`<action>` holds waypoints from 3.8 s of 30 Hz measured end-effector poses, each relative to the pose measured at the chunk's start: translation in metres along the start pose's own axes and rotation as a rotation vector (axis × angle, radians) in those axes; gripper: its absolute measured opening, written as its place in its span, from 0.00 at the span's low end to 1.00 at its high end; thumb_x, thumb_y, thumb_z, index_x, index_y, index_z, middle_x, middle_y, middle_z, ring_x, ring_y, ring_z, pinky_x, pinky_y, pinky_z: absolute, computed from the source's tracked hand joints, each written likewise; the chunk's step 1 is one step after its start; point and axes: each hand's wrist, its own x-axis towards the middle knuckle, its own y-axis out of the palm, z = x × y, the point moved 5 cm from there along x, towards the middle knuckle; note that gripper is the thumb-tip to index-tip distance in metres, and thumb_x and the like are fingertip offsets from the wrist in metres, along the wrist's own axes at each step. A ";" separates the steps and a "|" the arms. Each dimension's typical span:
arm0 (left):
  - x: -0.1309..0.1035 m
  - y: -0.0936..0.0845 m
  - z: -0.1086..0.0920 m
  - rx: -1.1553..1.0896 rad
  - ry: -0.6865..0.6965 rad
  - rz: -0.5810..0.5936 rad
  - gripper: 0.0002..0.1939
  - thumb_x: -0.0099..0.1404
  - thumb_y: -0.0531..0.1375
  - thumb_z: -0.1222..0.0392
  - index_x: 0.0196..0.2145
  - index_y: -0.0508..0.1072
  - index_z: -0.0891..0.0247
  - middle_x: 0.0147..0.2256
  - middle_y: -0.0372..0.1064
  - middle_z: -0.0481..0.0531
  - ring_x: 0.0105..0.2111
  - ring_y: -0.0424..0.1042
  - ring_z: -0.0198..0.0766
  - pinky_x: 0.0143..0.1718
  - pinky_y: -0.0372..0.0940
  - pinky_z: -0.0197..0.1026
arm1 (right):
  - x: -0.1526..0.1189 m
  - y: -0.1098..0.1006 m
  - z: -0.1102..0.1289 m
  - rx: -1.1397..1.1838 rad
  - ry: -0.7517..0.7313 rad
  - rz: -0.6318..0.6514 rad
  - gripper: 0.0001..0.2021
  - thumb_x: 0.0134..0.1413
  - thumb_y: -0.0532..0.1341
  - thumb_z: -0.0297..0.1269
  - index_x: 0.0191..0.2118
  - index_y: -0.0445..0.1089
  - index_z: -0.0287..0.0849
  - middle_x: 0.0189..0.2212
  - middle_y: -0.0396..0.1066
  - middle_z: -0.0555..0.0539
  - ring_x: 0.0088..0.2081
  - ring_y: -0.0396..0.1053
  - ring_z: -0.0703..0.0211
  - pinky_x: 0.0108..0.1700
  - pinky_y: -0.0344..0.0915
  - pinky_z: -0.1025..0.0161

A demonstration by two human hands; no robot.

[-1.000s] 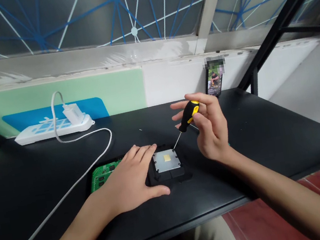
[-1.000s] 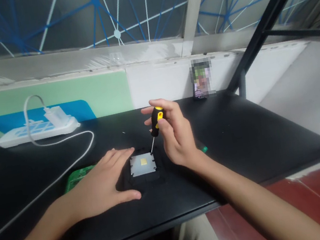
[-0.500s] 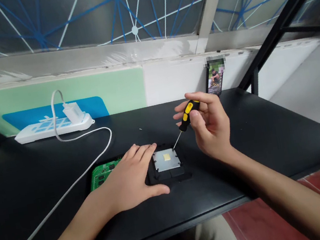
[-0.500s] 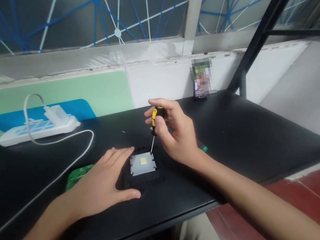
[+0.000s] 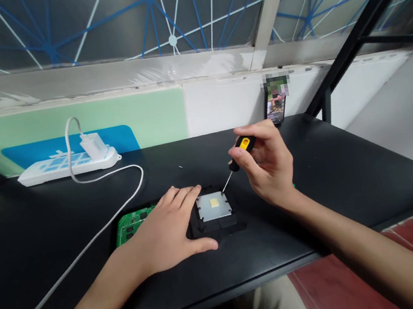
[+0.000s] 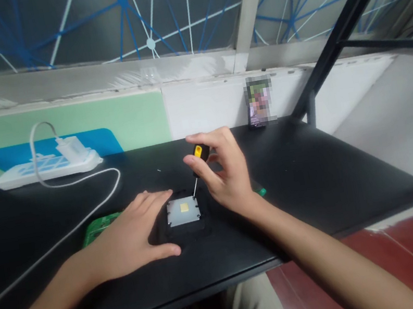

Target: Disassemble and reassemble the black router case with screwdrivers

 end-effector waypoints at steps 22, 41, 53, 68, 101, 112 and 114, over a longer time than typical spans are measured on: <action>0.000 -0.002 -0.002 -0.034 -0.013 -0.005 0.51 0.61 0.61 0.30 0.69 0.53 0.64 0.67 0.56 0.63 0.67 0.52 0.65 0.65 0.51 0.64 | -0.002 0.003 -0.005 0.078 0.068 0.085 0.18 0.66 0.58 0.38 0.60 0.63 0.57 0.45 0.68 0.46 0.38 0.73 0.57 0.30 0.76 0.60; 0.000 -0.002 -0.002 -0.003 -0.021 0.021 0.51 0.61 0.61 0.30 0.69 0.52 0.65 0.68 0.54 0.63 0.67 0.52 0.64 0.65 0.52 0.63 | -0.003 0.002 -0.006 0.048 0.049 0.043 0.19 0.61 0.64 0.37 0.57 0.68 0.57 0.44 0.67 0.46 0.37 0.72 0.57 0.30 0.76 0.58; 0.000 -0.002 -0.002 0.007 -0.014 0.019 0.51 0.62 0.61 0.30 0.70 0.51 0.66 0.68 0.54 0.65 0.67 0.52 0.63 0.67 0.48 0.63 | -0.004 0.002 -0.006 0.075 0.061 0.023 0.17 0.59 0.65 0.39 0.54 0.69 0.56 0.46 0.66 0.46 0.37 0.72 0.57 0.31 0.77 0.57; 0.001 -0.001 -0.001 0.011 -0.003 0.013 0.52 0.61 0.61 0.30 0.70 0.51 0.67 0.68 0.54 0.64 0.67 0.52 0.62 0.67 0.48 0.63 | -0.003 0.000 -0.004 0.139 -0.004 0.036 0.14 0.63 0.61 0.43 0.53 0.70 0.53 0.43 0.67 0.47 0.37 0.74 0.58 0.32 0.77 0.58; -0.001 0.000 0.003 0.030 0.042 -0.047 0.50 0.62 0.59 0.28 0.70 0.52 0.63 0.67 0.57 0.61 0.67 0.54 0.62 0.67 0.47 0.63 | -0.003 0.003 -0.002 0.030 -0.007 0.007 0.19 0.57 0.67 0.37 0.54 0.70 0.57 0.44 0.66 0.46 0.37 0.68 0.58 0.29 0.74 0.59; 0.000 -0.002 -0.001 0.068 0.038 -0.019 0.50 0.63 0.58 0.29 0.69 0.53 0.67 0.67 0.57 0.63 0.66 0.54 0.61 0.68 0.47 0.63 | -0.002 0.001 -0.008 0.026 -0.007 -0.023 0.19 0.58 0.66 0.35 0.54 0.69 0.56 0.42 0.64 0.47 0.35 0.65 0.60 0.27 0.72 0.61; 0.000 -0.003 -0.001 0.057 0.049 -0.037 0.50 0.63 0.58 0.29 0.69 0.53 0.66 0.66 0.58 0.63 0.66 0.54 0.62 0.67 0.48 0.64 | -0.002 0.001 -0.009 0.014 -0.005 -0.021 0.19 0.58 0.65 0.35 0.55 0.68 0.56 0.42 0.64 0.47 0.35 0.66 0.59 0.27 0.72 0.61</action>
